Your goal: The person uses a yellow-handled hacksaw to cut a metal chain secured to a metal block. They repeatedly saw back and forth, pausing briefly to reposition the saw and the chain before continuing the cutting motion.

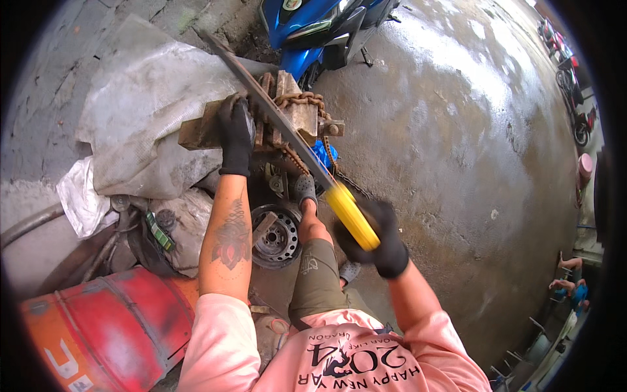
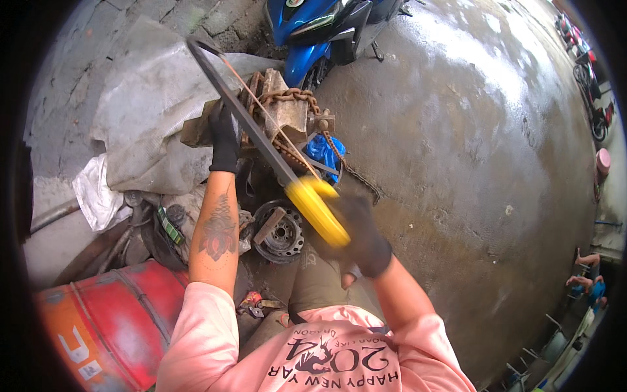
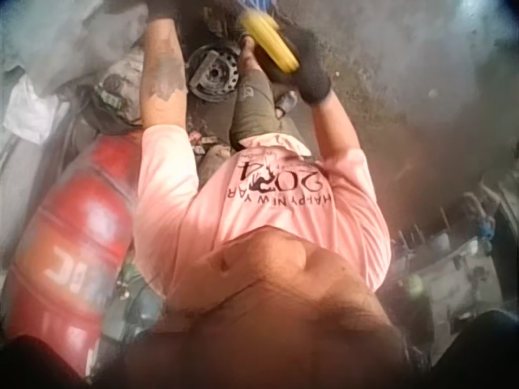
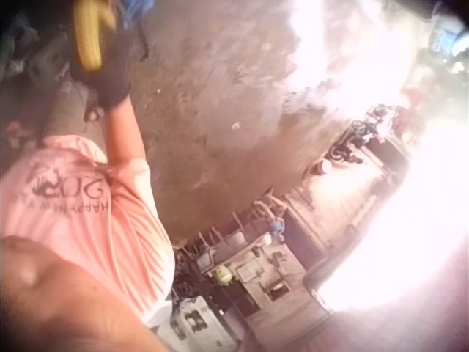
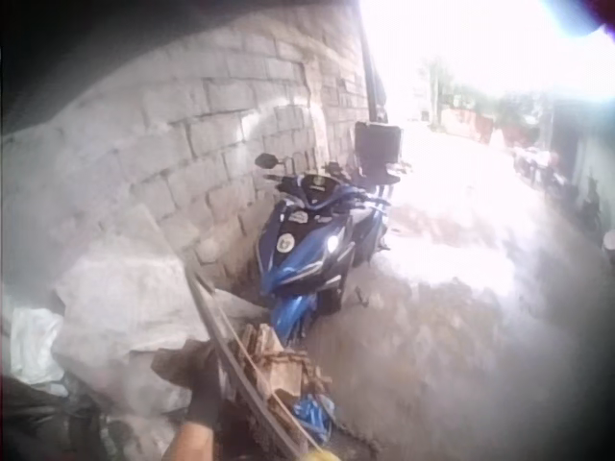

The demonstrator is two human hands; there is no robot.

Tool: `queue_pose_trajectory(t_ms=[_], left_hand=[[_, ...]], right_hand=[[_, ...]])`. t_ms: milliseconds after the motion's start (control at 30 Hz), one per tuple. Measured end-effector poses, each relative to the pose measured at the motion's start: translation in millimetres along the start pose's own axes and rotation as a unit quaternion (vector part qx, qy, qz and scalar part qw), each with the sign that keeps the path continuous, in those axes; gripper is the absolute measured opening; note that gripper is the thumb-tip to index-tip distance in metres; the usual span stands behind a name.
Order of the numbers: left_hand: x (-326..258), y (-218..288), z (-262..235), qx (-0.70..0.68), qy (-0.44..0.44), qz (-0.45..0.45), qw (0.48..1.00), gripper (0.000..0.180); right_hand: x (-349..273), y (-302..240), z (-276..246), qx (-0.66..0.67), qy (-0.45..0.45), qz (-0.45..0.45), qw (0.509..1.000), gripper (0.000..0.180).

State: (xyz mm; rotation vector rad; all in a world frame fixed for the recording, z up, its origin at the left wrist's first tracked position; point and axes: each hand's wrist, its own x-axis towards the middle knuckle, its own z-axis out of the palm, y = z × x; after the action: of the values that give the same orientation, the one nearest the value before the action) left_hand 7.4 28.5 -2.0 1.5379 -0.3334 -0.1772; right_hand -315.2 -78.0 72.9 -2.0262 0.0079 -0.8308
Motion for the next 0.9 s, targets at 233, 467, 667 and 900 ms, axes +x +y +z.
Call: queue_pose_trajectory(t_ms=[233, 467, 667, 900], left_hand=[[-11.3, 2.4, 21.1, 0.124, 0.078, 0.094, 0.985, 0.033], [-17.6, 21.6, 9.1, 0.172, 0.068, 0.143, 0.972, 0.034], [-17.8, 26.8, 26.9, 0.151, 0.078, 0.143, 0.975, 0.033], [-14.0, 15.4, 11.0, 0.194, 0.093, 0.132, 0.968, 0.035]], right_hand=[[43.0, 13.1, 14.3, -0.017, -0.027, -0.012, 0.999, 0.016], [-32.4, -12.8, -13.6, -0.001, -0.039, 0.066, 0.997, 0.008], [-7.4, 2.2, 8.8, 0.126, 0.011, 0.179, 0.976, 0.013], [-23.1, -5.7, -4.5, -0.043, -0.065, 0.114, 0.99, 0.008]])
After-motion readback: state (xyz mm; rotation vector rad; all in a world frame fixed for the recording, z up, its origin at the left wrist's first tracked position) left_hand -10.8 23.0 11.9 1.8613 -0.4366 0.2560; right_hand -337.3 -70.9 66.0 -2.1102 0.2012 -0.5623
